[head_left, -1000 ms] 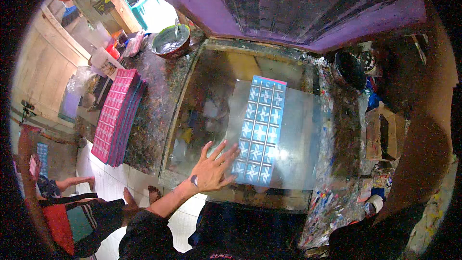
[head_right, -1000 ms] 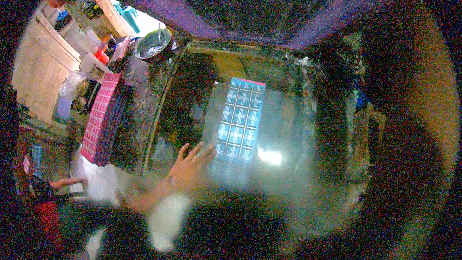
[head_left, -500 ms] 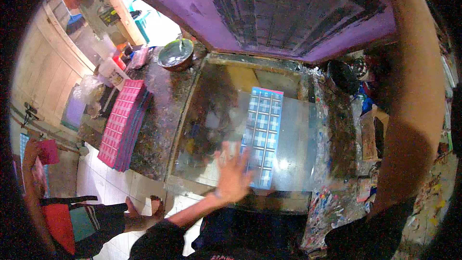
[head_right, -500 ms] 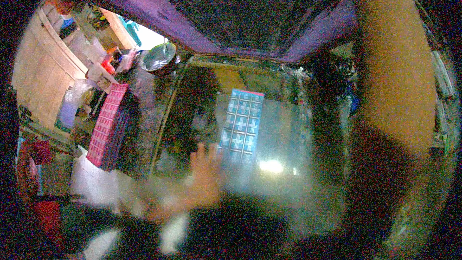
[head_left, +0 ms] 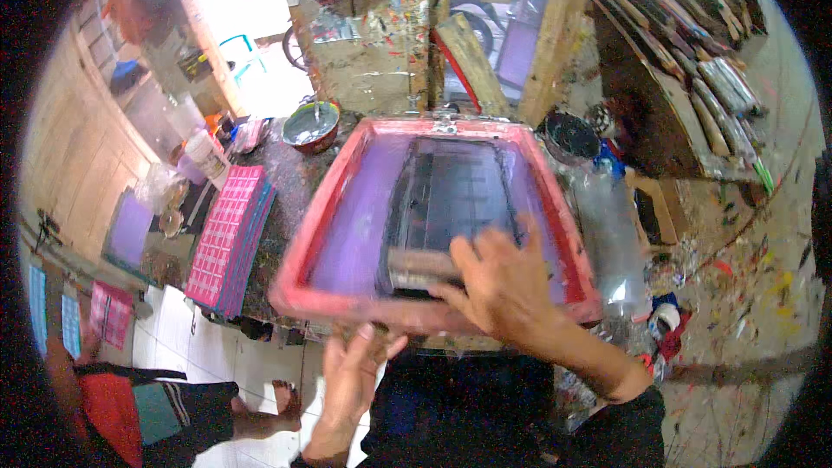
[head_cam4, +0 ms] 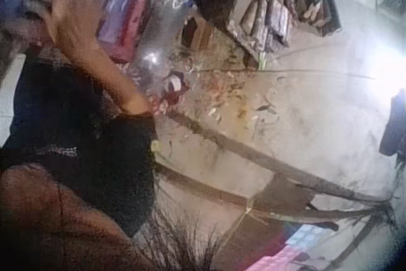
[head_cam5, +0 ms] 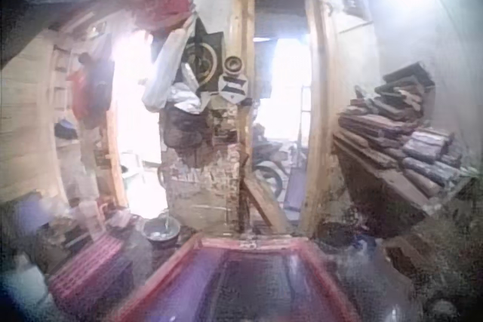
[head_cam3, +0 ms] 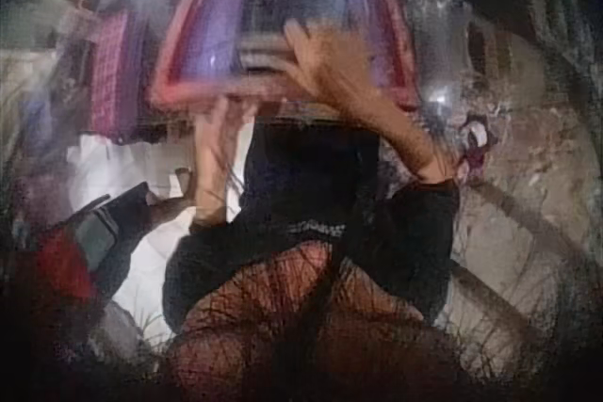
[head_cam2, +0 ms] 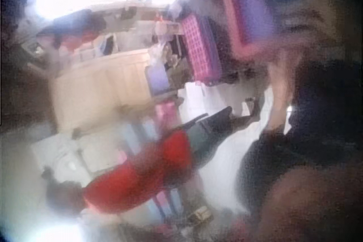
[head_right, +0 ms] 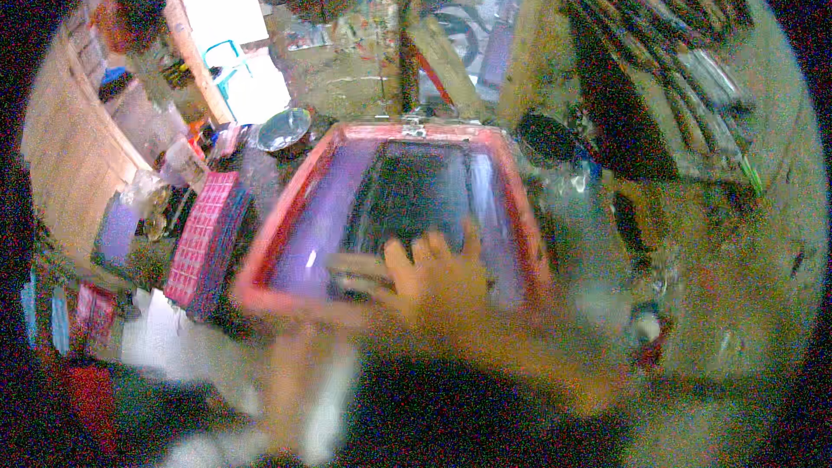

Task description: The person performs screen printing on fabric pieces by placing each piece onto a glass surface, lowering the screen, and spreading ink across the screen using a squeegee by hand before lifting the screen and setting the printed fabric aside.

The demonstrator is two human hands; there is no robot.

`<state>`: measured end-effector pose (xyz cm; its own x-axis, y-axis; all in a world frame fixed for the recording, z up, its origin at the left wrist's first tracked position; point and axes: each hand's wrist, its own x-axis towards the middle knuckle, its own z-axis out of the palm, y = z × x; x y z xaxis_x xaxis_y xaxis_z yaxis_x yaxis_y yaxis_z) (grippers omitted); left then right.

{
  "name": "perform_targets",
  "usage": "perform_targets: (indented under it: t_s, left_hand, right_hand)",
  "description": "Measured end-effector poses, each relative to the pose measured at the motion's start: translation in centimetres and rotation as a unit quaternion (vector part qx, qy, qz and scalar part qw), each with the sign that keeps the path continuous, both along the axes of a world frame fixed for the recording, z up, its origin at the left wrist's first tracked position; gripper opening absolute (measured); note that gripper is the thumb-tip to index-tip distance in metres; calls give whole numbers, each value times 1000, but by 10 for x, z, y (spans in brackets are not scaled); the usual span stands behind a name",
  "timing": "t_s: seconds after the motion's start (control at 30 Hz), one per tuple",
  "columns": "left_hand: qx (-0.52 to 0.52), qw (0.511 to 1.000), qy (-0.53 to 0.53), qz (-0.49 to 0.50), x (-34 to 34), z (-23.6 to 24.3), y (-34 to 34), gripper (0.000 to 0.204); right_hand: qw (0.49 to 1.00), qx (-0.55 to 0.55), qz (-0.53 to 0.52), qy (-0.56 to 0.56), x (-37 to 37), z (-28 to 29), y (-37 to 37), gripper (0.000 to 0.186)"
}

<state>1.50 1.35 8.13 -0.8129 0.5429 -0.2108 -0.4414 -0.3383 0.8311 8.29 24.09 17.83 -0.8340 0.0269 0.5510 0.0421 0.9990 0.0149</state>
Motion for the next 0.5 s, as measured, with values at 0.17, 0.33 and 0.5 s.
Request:
perform_targets:
  t_s: [0.17, 0.33, 0.5]
  left_hand:
    - [-3, 993, -119, 3, 19, -82, -11, 51]
    - [-13, 990, -144, 2, 23, -92, -16, 54]
    - [-49, 990, -136, -7, 25, -89, -13, 55]
  right_hand:
    - [945, -180, 14, -273, -10, -77, 21, 41]
    - [920, -126, -5, -371, 18, -88, 7, 36]
    - [989, 67, 66, -110, -84, -146, 123, 29]
